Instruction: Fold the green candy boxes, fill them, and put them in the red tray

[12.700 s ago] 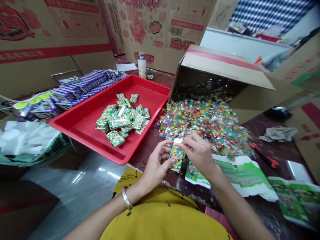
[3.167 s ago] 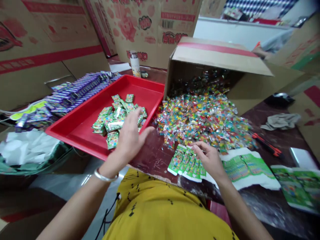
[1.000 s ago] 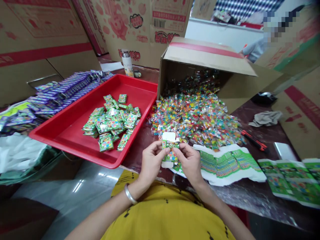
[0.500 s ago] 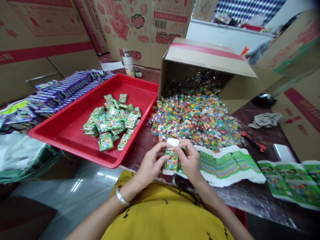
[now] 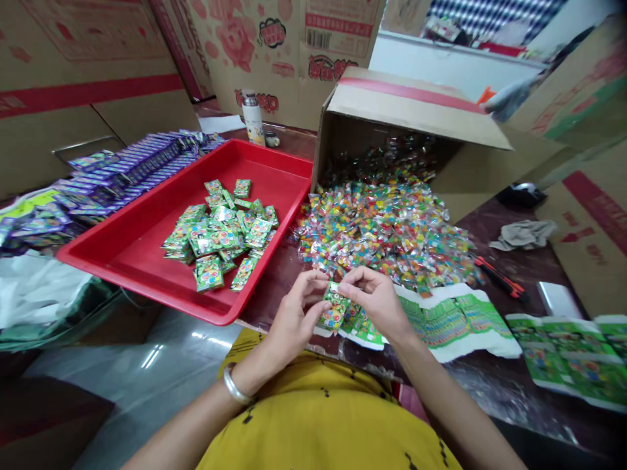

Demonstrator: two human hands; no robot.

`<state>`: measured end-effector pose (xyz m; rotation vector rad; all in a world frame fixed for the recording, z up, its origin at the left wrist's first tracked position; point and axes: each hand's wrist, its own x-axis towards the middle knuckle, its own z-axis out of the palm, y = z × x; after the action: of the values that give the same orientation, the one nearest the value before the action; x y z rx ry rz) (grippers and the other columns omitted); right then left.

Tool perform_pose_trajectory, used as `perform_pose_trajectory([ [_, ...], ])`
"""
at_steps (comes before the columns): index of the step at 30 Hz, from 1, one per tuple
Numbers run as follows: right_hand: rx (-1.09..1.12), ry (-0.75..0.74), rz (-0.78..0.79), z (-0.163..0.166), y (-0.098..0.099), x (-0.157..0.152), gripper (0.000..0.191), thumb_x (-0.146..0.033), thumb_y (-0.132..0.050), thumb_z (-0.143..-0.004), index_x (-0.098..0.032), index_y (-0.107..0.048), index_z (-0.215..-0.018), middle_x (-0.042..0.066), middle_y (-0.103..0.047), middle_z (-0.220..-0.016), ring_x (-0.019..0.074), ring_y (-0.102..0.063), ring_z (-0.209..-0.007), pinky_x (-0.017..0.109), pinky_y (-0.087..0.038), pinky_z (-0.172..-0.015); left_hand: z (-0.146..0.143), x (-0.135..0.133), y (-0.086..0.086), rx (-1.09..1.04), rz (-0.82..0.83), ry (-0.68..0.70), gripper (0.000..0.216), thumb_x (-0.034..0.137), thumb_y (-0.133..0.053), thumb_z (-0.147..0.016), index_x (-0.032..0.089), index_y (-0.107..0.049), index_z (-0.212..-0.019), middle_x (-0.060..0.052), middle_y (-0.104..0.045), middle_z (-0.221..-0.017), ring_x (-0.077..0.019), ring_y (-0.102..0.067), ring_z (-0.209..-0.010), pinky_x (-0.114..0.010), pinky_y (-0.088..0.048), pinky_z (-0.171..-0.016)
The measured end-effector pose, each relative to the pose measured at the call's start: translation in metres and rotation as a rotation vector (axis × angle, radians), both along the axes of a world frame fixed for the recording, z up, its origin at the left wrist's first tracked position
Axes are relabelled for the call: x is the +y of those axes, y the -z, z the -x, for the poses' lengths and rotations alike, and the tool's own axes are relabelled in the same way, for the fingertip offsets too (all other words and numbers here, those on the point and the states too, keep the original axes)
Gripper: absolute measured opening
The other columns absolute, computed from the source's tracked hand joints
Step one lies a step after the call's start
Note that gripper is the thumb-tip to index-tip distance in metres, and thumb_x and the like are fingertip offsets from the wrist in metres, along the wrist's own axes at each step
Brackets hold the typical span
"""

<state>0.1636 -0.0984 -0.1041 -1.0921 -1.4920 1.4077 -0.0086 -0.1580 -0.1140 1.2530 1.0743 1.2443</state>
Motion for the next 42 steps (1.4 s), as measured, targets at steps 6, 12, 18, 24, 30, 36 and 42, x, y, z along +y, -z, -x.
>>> perform_pose_trajectory([
  [6, -0.021, -0.032, -0.058, -0.001, -0.002, 0.003, 0.023, -0.034, -0.074, -0.081, -0.019, -0.062, -0.069, 0.001, -0.059, -0.072, 0.0153, -0.054, -0.069, 0.028, -0.044, -0.064, 0.002, -0.002, -0.002, 0.017, 0.054, 0.038, 0.044, 0.015, -0.059, -0.089, 0.024, -0.050, -0.130, -0.006, -0.063, -0.113, -0.0187, -0.063, -0.104, -0.029, -0.053, -0.087],
  [12, -0.090, -0.036, -0.243, -0.001, 0.010, -0.015, 0.009, -0.031, -0.069, -0.085, -0.022, -0.067, -0.085, 0.005, -0.064, -0.095, 0.0202, -0.060, -0.091, 0.031, -0.048, -0.076, 0.005, -0.006, 0.003, 0.024, 0.086, 0.033, 0.038, 0.015, -0.059, -0.088, 0.021, -0.060, -0.126, -0.007, -0.069, -0.117, -0.0208, -0.066, -0.103, -0.032, -0.053, -0.092],
  [18, 0.074, -0.112, 0.161, -0.004, 0.016, -0.003, 0.023, -0.037, -0.077, -0.077, -0.020, -0.062, -0.073, -0.001, -0.062, -0.075, 0.0137, -0.055, -0.066, 0.024, -0.044, -0.057, 0.005, -0.008, 0.007, 0.042, 0.104, 0.083, 0.044, 0.017, -0.060, -0.088, 0.021, -0.057, -0.131, -0.009, -0.069, -0.121, -0.0235, -0.065, -0.111, -0.035, -0.051, -0.097],
  [24, -0.005, -0.104, 0.077, -0.002, 0.010, -0.002, 0.025, -0.038, -0.072, -0.082, -0.019, -0.061, -0.070, -0.001, -0.060, -0.069, 0.0126, -0.053, -0.062, 0.024, -0.043, -0.056, 0.010, -0.007, 0.005, -0.005, 0.161, 0.119, 0.047, 0.017, -0.062, -0.087, 0.021, -0.055, -0.134, -0.008, -0.071, -0.116, -0.0217, -0.067, -0.104, -0.033, -0.052, -0.092],
  [30, -0.142, -0.111, -0.232, -0.001, 0.019, -0.026, 0.014, -0.032, -0.070, -0.085, -0.023, -0.067, -0.095, 0.005, -0.067, -0.101, 0.0213, -0.063, -0.096, 0.031, -0.052, -0.077, 0.008, -0.007, 0.008, -0.083, 0.175, 0.020, 0.030, 0.015, -0.062, -0.085, 0.018, -0.063, -0.115, -0.007, -0.070, -0.111, -0.0195, -0.067, -0.100, -0.029, -0.052, -0.088],
  [36, -0.337, -0.162, -0.262, -0.010, 0.026, -0.007, 0.017, -0.037, -0.055, -0.095, -0.023, -0.066, -0.098, 0.005, -0.068, -0.096, 0.0186, -0.066, -0.080, 0.029, -0.052, -0.066, 0.017, -0.009, 0.016, -0.059, 0.234, -0.018, 0.018, 0.021, -0.071, -0.079, 0.016, -0.060, -0.094, -0.003, -0.067, -0.091, -0.0145, -0.065, -0.083, -0.025, -0.053, -0.075],
  [42, -1.011, 0.012, -0.575, -0.004, 0.038, 0.039, 0.019, -0.025, -0.069, -0.083, -0.021, -0.066, -0.102, 0.008, -0.070, -0.100, 0.0242, -0.066, -0.083, 0.031, -0.046, -0.068, 0.029, -0.002, 0.025, -0.141, 0.352, -0.184, 0.036, 0.033, -0.077, -0.073, 0.019, -0.050, -0.093, 0.002, -0.058, -0.081, -0.0114, -0.057, -0.064, -0.023, -0.054, -0.050],
])
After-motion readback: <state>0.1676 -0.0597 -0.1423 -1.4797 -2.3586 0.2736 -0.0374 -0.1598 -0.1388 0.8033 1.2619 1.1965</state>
